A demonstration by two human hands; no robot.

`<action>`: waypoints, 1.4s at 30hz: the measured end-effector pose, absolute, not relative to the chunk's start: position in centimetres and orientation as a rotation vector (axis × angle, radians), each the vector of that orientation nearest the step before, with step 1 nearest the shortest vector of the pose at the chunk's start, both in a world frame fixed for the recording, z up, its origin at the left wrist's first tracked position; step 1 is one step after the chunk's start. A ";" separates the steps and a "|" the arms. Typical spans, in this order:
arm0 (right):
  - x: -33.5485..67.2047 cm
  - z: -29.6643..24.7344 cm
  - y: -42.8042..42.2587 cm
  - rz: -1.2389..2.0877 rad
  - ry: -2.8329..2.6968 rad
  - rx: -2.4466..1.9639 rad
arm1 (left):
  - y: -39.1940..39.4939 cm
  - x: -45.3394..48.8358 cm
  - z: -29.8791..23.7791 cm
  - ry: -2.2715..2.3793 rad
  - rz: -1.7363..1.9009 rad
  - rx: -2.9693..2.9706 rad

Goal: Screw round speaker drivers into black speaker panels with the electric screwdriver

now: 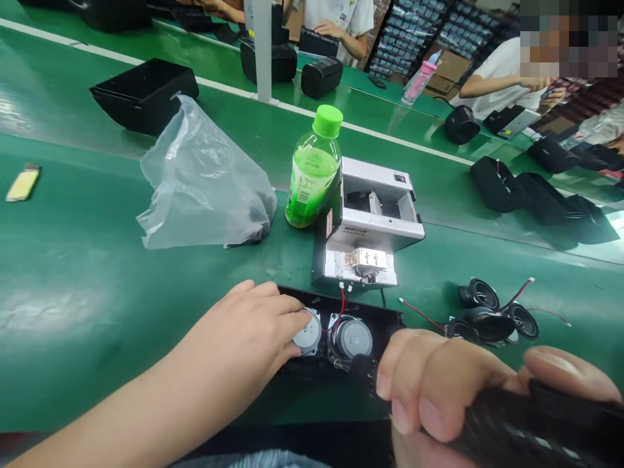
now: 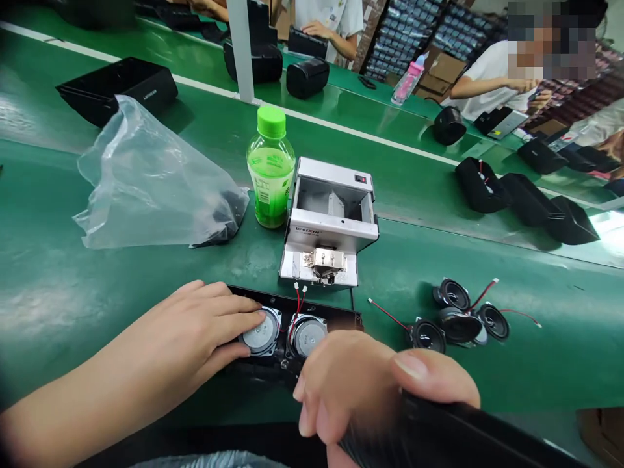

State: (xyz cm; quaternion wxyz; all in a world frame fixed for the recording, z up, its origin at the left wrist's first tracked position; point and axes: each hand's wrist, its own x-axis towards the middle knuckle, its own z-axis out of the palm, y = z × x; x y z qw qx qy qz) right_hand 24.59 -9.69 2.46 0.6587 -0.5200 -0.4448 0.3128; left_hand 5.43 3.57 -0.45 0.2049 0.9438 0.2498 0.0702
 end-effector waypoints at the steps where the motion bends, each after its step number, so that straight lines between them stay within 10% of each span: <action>1: 24.8 2.8 -9.4 0.725 -1.013 -1.177 | 3.6 5.4 -0.5 0.691 0.190 2.627; 42: 21.9 1.4 -8.6 0.706 -1.192 -0.900 | 2.8 5.0 -0.8 0.693 0.176 2.627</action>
